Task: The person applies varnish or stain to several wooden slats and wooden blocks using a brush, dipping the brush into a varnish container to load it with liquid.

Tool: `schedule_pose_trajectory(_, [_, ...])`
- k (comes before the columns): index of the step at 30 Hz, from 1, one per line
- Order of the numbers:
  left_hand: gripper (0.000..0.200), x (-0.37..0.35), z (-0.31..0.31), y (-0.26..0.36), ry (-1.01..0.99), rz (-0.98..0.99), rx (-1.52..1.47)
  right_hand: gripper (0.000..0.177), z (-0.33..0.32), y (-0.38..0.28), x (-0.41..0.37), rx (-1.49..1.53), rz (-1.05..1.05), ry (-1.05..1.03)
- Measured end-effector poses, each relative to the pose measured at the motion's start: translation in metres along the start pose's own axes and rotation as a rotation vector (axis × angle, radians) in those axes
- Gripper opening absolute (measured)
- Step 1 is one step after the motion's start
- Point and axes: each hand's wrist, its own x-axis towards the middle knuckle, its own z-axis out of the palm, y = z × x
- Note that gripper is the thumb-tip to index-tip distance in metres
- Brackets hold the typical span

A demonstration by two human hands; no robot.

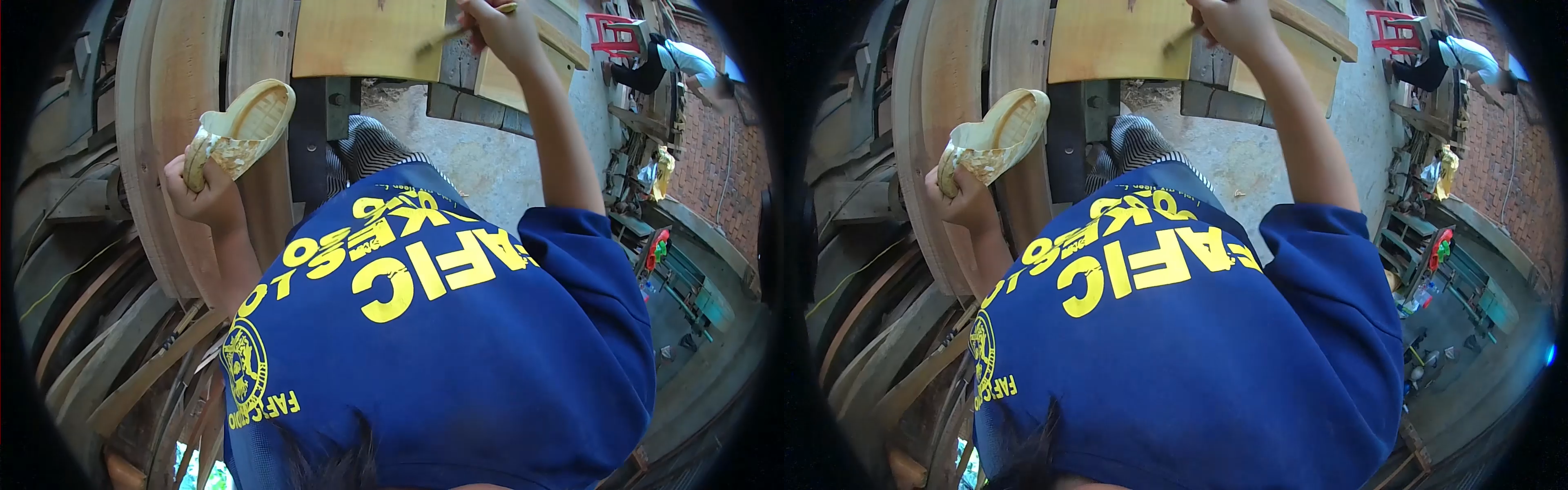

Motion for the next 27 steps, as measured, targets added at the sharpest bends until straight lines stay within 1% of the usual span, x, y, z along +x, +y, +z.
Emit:
schedule_pose_trajectory(2, [0.013,-0.002,-0.001,-0.001,-0.003,-0.003,0.001,0.028,-0.007,-0.027,-0.013,-0.233,0.209,-0.174])
schedule_pose_trajectory(3, [0.014,-0.003,0.000,-0.002,0.010,0.020,0.008,0.026,-0.007,-0.027,-0.015,-0.263,0.146,-0.154])
schedule_pose_trajectory(4, [0.015,-0.003,0.001,-0.002,0.025,0.043,0.013,0.026,-0.005,-0.024,-0.014,-0.266,0.148,-0.152])
schedule_pose_trajectory(6, [0.016,-0.001,0.002,0.000,0.024,0.062,0.001,0.024,0.004,-0.009,-0.002,-0.042,-0.053,-0.025])
schedule_pose_trajectory(7, [0.016,0.000,0.002,0.000,0.027,0.088,-0.007,0.024,0.009,0.002,0.009,0.026,-0.137,-0.074])
schedule_pose_trajectory(9, [0.017,0.001,0.003,-0.002,0.030,0.091,-0.001,0.025,0.033,0.014,0.022,0.266,-0.173,-0.118])
schedule_pose_trajectory(10, [0.018,0.001,0.003,-0.004,0.025,0.092,0.003,0.026,0.047,0.021,0.030,0.336,-0.174,-0.178])
schedule_pose_trajectory(12, [0.018,0.002,0.004,-0.005,0.033,0.106,-0.001,0.026,0.076,0.029,0.036,0.387,-0.211,-0.248])
schedule_pose_trajectory(13, [0.018,0.002,0.004,-0.005,0.036,0.116,-0.014,0.026,0.080,0.030,0.038,0.393,-0.215,-0.253])
schedule_pose_trajectory(15, [0.018,0.003,0.004,-0.007,0.040,0.124,-0.014,0.025,0.086,0.030,0.041,0.040,-0.239,-0.380])
schedule_pose_trajectory(16, [0.019,0.002,0.003,-0.007,0.039,0.127,-0.021,0.025,0.081,0.025,0.036,0.041,-0.241,-0.382])
schedule_pose_trajectory(18, [0.019,0.000,0.002,-0.004,0.038,0.121,-0.021,0.025,0.050,0.010,0.020,-0.030,-0.013,-0.390])
schedule_pose_trajectory(20, [0.020,-0.003,0.001,-0.001,0.042,0.113,-0.017,0.023,0.015,-0.015,0.005,-0.310,0.118,-0.428])
schedule_pose_trajectory(22, [0.021,-0.005,-0.001,0.002,0.075,0.214,0.047,0.023,-0.001,-0.049,-0.015,-0.497,0.147,-0.310])
schedule_pose_trajectory(24, [0.021,-0.006,-0.003,0.003,0.074,0.207,0.035,0.025,-0.013,-0.057,-0.017,-0.443,0.201,-0.054])
schedule_pose_trajectory(25, [0.021,-0.007,-0.002,0.004,0.076,0.199,0.022,0.025,-0.030,-0.034,-0.003,-0.262,0.059,-0.063])
schedule_pose_trajectory(26, [0.021,-0.006,-0.001,0.004,0.075,0.200,0.013,0.024,-0.043,-0.018,0.005,-0.202,-0.024,-0.009])
schedule_pose_trajectory(27, [0.021,-0.005,-0.002,0.002,0.060,0.194,0.006,0.023,-0.037,-0.016,0.003,-0.175,-0.011,0.078])
